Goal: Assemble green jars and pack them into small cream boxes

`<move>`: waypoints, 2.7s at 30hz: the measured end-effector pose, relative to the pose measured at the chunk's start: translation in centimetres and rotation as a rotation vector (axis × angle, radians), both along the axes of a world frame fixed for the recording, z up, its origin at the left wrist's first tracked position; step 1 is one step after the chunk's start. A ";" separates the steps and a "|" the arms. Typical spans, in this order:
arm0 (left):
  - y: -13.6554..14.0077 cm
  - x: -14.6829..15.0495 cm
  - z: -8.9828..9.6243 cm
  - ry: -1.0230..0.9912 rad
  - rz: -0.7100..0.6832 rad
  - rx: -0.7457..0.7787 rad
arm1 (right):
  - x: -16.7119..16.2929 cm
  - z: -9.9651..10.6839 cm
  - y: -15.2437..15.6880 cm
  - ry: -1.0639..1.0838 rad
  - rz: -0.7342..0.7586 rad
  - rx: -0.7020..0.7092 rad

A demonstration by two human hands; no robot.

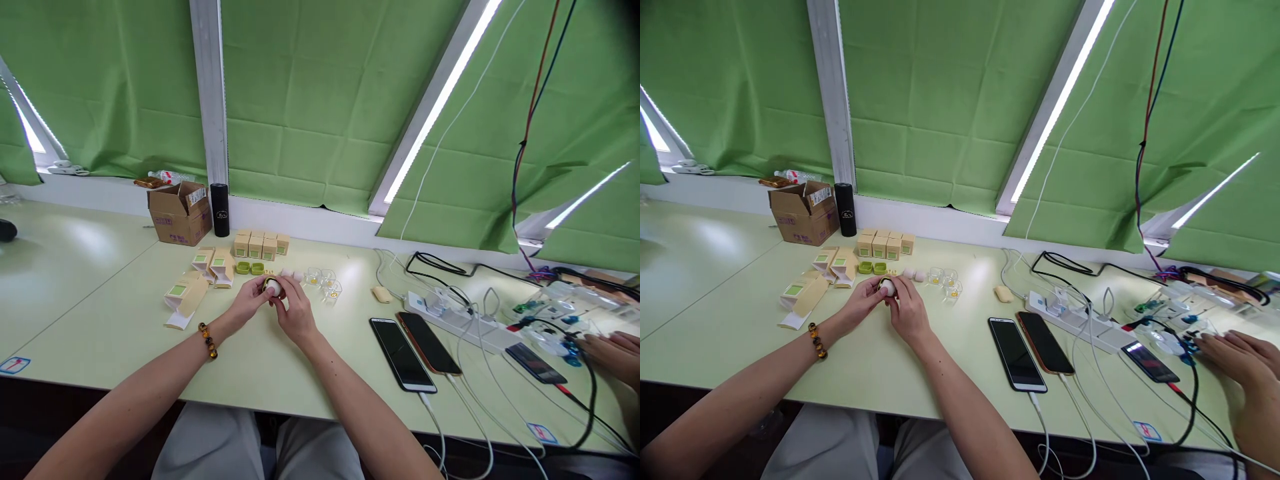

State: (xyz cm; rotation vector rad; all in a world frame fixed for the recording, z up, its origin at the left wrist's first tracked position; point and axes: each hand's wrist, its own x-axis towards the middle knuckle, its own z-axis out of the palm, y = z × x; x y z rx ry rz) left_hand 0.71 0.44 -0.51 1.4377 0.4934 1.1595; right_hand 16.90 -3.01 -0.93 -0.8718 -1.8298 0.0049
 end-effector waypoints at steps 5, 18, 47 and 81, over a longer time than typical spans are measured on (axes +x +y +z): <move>0.2 -0.1 -0.1 -0.011 -0.004 -0.015 | -0.1 0.0 -0.1 0.007 -0.008 -0.011; -0.5 -0.8 0.8 0.144 0.273 0.217 | 0.2 0.5 0.3 0.426 -0.018 -0.331; 1.8 -0.6 -0.2 0.073 0.357 -0.052 | 9.5 3.4 1.8 -0.248 -0.911 -0.363; 1.6 -0.7 0.8 -0.313 0.271 -0.294 | 2.3 1.9 1.4 1.084 0.681 -1.047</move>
